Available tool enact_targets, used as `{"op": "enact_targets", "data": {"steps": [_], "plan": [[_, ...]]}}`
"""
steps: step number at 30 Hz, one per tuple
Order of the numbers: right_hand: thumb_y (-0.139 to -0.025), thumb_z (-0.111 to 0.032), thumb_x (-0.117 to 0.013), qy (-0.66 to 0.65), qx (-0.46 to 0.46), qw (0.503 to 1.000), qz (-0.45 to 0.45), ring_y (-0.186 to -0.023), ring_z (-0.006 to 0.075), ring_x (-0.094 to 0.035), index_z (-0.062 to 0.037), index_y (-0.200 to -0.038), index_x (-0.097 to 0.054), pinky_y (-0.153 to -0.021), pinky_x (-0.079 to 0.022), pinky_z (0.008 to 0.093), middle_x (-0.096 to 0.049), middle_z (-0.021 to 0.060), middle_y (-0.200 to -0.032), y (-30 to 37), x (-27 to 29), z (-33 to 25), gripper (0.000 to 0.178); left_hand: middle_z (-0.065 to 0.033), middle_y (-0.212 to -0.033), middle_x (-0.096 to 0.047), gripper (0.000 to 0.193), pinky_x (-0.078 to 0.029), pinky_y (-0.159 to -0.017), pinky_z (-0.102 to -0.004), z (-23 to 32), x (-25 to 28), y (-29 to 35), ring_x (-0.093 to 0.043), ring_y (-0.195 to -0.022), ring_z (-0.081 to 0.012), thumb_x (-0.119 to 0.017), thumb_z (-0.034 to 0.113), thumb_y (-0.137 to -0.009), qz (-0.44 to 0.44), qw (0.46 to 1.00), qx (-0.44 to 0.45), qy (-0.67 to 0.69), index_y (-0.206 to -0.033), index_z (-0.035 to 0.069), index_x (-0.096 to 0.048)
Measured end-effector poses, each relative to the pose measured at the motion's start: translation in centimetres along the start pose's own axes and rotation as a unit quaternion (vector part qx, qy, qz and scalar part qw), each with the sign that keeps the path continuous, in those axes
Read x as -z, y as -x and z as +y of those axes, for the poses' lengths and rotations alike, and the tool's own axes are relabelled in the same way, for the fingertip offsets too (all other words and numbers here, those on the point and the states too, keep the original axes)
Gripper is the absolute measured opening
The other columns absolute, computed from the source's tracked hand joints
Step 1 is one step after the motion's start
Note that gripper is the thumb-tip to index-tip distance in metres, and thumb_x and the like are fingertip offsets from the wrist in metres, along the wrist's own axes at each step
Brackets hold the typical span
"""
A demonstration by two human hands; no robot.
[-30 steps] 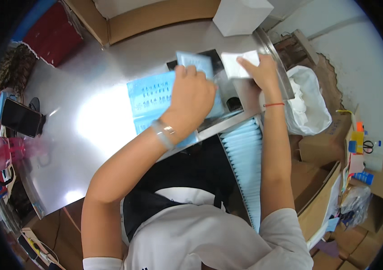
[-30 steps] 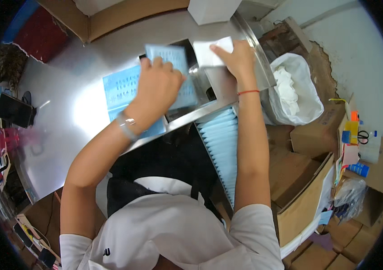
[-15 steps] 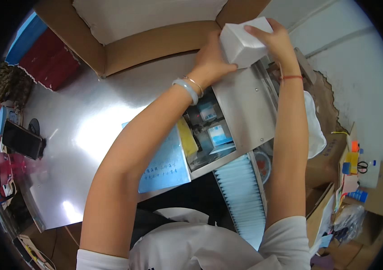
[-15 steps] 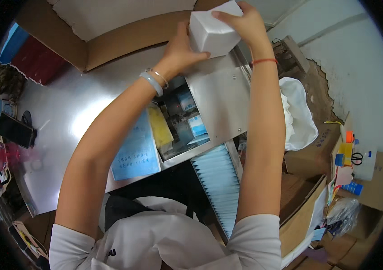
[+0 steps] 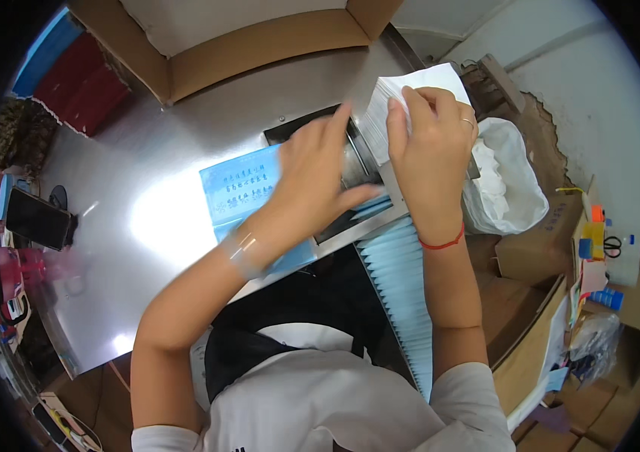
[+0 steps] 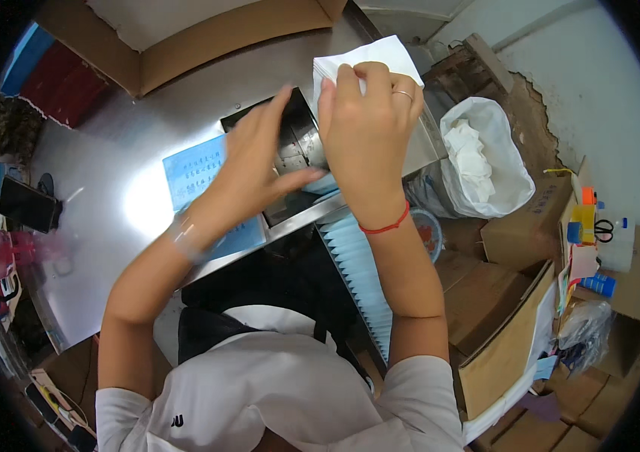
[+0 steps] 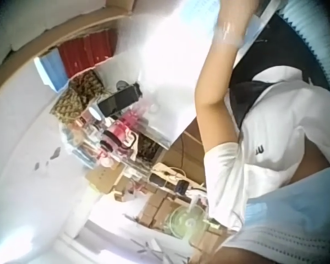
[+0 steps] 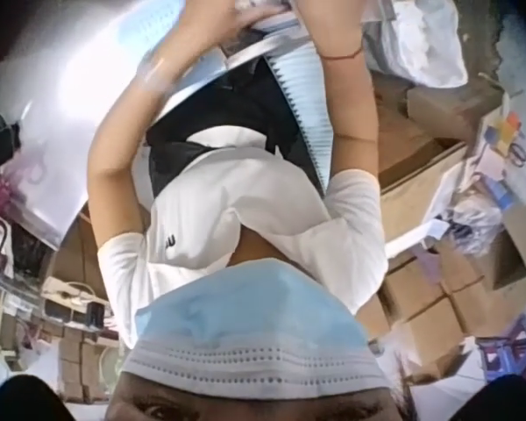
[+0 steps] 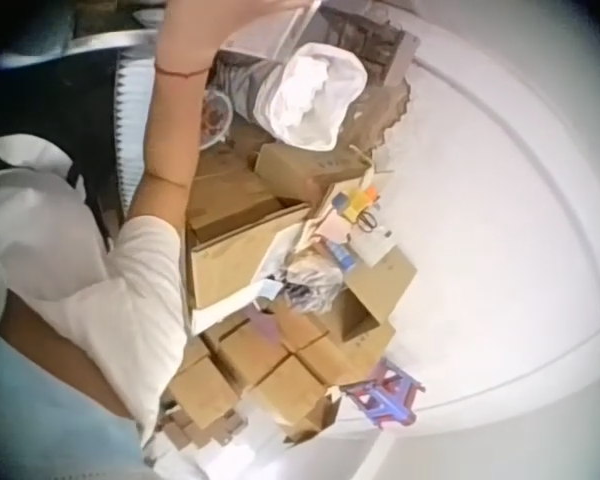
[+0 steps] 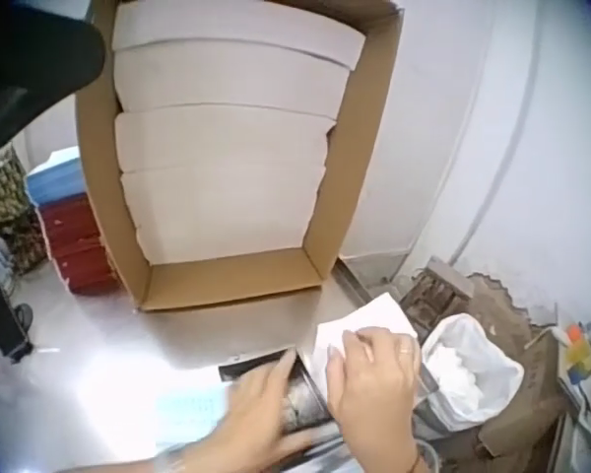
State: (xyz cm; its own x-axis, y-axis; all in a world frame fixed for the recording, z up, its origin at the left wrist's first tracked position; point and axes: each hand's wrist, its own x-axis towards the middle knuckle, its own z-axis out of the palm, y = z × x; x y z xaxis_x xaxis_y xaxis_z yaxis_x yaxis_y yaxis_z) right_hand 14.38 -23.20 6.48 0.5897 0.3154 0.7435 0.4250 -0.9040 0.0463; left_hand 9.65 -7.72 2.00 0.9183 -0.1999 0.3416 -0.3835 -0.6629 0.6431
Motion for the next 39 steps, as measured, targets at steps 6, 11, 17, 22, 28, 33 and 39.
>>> {"op": "enact_targets", "data": {"steps": [6, 11, 17, 22, 28, 33, 39], "plan": [[-0.080, -0.014, -0.068, -0.072, -0.066, 0.994, -0.038, -0.083, 0.0304, -0.058, -0.0030, -0.086, -0.073, -0.084, -0.044, 0.0458, -0.065, 0.0089, -0.090, -0.8, 1.2, 0.8, 0.014, -0.0246, -0.138, -0.044, 0.045, -0.035, -0.101, -0.0528, -2.5, 6.3, 11.6, -0.041, -0.129, -0.0447, -0.073, 0.008, -0.079, -0.012, 0.978, 0.131, -0.161, -0.121, 0.008, -0.055], [-0.079, -0.007, -0.065, -0.100, -0.006, 0.993, -0.059, -0.085, 0.0330, -0.061, -0.0023, -0.096, -0.072, -0.083, -0.046, 0.0398, -0.067, 0.0104, -0.096, -1.8, 2.0, 2.9, 0.019, -0.0235, -0.146, -0.041, 0.033, -0.033, -0.109, -0.0553, -2.2, 4.7, 13.1, -0.032, -0.139, -0.0478, -0.066, 0.007, -0.086, -0.010, 0.975, 0.079, -0.205, -0.118, 0.011, -0.060], [-0.080, -0.007, -0.059, -0.322, 0.188, 0.919, -0.129, -0.099, 0.0298, -0.064, -0.0125, -0.111, -0.071, -0.100, -0.043, 0.0459, -0.065, 0.0089, -0.116, 5.8, 3.9, -9.3, 0.034, -0.0190, -0.139, -0.045, 0.053, -0.032, -0.101, -0.0513, -3.5, 6.5, 12.8, -0.043, -0.124, -0.0396, -0.075, 0.016, -0.072, -0.028, 0.963, 0.072, -0.259, -0.123, 0.013, -0.059], [-0.084, -0.013, -0.059, -0.170, 0.179, 0.950, -0.191, -0.105, 0.0293, -0.063, -0.0103, -0.103, -0.069, -0.100, -0.045, 0.0516, -0.065, 0.0113, -0.115, 6.9, -0.9, -10.8, 0.021, -0.0194, -0.142, -0.042, 0.051, -0.032, -0.101, -0.0523, -3.1, 6.5, 12.6, -0.041, -0.126, -0.0407, -0.080, 0.019, -0.066, -0.015, 0.973, 0.106, -0.205, -0.112, 0.009, -0.059], [-0.078, -0.012, -0.066, -0.364, 0.149, 0.918, -0.059, -0.087, 0.0292, -0.061, -0.0008, -0.089, -0.068, -0.103, -0.040, 0.0503, -0.064, 0.0120, -0.094, 4.4, -2.4, -7.2, 0.016, -0.0173, -0.123, -0.050, 0.050, -0.039, -0.092, -0.0464, -1.7, 4.6, 12.9, -0.049, -0.111, -0.0358, -0.074, 0.006, -0.068, -0.001, 0.975, 0.090, -0.204, -0.117, 0.008, -0.062], [-0.083, -0.008, -0.065, -0.042, -0.020, 0.998, 0.052, -0.076, 0.0314, -0.060, -0.0006, -0.090, -0.070, -0.082, -0.047, 0.0450, -0.062, 0.0112, -0.082, -0.4, 1.0, -0.9, 0.012, -0.0156, -0.108, -0.053, 0.054, -0.043, -0.085, -0.0409, -1.9, 4.3, 11.9, -0.051, -0.099, -0.0316, -0.072, 0.003, -0.069, -0.028, 0.977, 0.043, -0.205, -0.121, -0.002, -0.058], [-0.082, -0.010, -0.066, 0.004, -0.002, 0.997, -0.073, -0.075, 0.0356, -0.061, -0.0004, -0.088, -0.071, -0.068, -0.049, 0.0440, -0.063, 0.0164, -0.081, -1.5, 1.3, 1.2, 0.013, -0.0159, -0.104, -0.054, 0.050, -0.043, -0.083, -0.0398, -2.4, 4.6, 10.8, -0.052, -0.096, -0.0307, -0.077, 0.013, -0.071, -0.021, 0.977, 0.067, -0.203, -0.114, -0.005, -0.058]]}}
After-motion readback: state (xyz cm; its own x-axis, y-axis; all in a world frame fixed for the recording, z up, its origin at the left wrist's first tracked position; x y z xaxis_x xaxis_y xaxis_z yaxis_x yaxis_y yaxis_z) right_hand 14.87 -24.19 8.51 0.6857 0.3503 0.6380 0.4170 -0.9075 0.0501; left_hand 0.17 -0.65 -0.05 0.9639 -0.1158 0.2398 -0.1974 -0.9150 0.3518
